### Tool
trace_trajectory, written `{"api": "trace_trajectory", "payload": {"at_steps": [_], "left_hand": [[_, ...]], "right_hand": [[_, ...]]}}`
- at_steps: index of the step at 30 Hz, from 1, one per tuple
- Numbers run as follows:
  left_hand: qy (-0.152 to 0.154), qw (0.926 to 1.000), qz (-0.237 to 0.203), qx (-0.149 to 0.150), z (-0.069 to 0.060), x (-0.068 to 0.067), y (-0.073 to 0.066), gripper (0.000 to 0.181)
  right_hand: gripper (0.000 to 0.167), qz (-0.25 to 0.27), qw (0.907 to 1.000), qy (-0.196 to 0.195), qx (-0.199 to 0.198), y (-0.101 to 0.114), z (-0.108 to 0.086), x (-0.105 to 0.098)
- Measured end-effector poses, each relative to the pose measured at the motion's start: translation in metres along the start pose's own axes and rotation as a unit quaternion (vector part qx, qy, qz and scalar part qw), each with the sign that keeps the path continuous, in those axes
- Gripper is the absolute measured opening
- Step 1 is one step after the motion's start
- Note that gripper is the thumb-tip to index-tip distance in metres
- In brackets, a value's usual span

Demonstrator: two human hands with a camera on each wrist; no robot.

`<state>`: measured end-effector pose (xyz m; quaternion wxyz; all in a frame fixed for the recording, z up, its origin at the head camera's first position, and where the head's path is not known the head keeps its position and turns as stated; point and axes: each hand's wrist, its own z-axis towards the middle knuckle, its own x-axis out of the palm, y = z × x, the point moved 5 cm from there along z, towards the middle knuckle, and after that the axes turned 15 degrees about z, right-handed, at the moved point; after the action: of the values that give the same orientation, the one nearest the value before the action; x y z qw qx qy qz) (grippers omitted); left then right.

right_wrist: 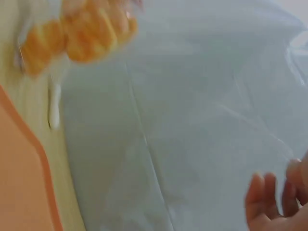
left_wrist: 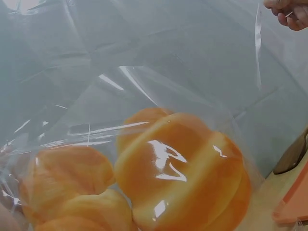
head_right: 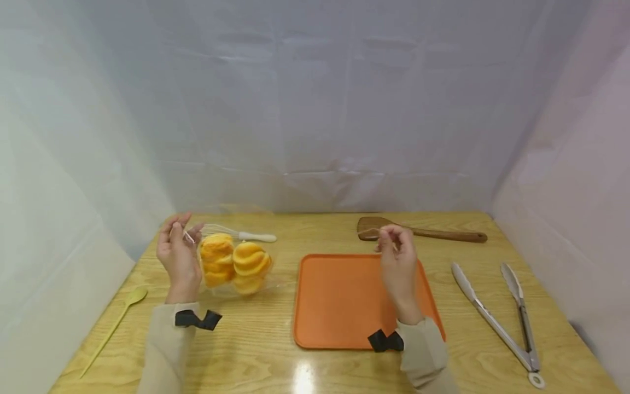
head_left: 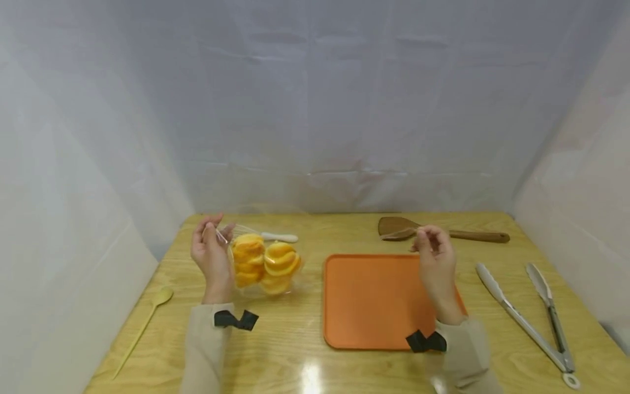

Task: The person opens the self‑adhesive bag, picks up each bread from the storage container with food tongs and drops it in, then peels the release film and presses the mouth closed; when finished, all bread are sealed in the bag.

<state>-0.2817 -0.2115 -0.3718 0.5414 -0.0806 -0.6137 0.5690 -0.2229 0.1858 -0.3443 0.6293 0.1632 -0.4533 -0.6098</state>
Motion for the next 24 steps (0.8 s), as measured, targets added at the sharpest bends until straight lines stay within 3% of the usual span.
{"api": "trace_trajectory", "payload": {"at_steps": [2, 4, 6, 8, 12, 15, 19, 21, 22, 23, 24], "left_hand": [[-0.002, 1.0000, -0.003, -0.002, 0.001, 0.001, 0.000, 0.010], [0.000, 1.0000, -0.003, -0.002, 0.002, 0.003, 0.000, 0.010], [0.001, 1.0000, 0.000, -0.003, 0.002, 0.005, 0.000, 0.010], [0.004, 1.0000, 0.006, -0.005, 0.002, 0.008, 0.001, 0.010], [0.010, 0.9999, 0.011, -0.006, 0.000, 0.011, 0.003, 0.011], [0.017, 0.9998, 0.011, -0.004, -0.002, 0.012, 0.004, 0.011], [0.021, 0.9997, 0.006, -0.003, -0.002, 0.013, 0.004, 0.010], [0.022, 0.9997, 0.006, -0.003, -0.003, 0.013, 0.004, 0.010], [0.022, 0.9998, 0.004, -0.004, -0.003, 0.013, 0.004, 0.010], [0.021, 0.9997, 0.007, -0.004, -0.003, 0.013, 0.004, 0.010], [0.021, 0.9997, 0.009, -0.005, -0.003, 0.013, 0.004, 0.010]], "right_hand": [[0.008, -0.023, 0.9957, 0.083, 0.036, -0.004, -0.015, 0.021], [0.006, -0.030, 0.9822, 0.176, 0.059, -0.009, -0.034, 0.043], [0.006, -0.038, 0.9594, 0.269, 0.077, -0.016, -0.057, 0.063], [0.010, -0.047, 0.9307, 0.350, 0.096, -0.023, -0.082, 0.076], [0.012, -0.091, 0.8775, 0.452, 0.133, -0.037, -0.126, 0.078], [0.013, -0.109, 0.8430, 0.502, 0.159, -0.042, -0.149, 0.069], [0.018, -0.078, 0.7940, 0.544, 0.260, -0.048, -0.173, 0.053], [0.017, -0.061, 0.7762, 0.543, 0.315, -0.052, -0.182, 0.045], [0.017, -0.046, 0.7677, 0.517, 0.376, -0.056, -0.187, 0.040], [0.015, -0.047, 0.7662, 0.514, 0.383, -0.059, -0.190, 0.036], [0.015, -0.039, 0.7620, 0.486, 0.427, -0.063, -0.194, 0.031]]}}
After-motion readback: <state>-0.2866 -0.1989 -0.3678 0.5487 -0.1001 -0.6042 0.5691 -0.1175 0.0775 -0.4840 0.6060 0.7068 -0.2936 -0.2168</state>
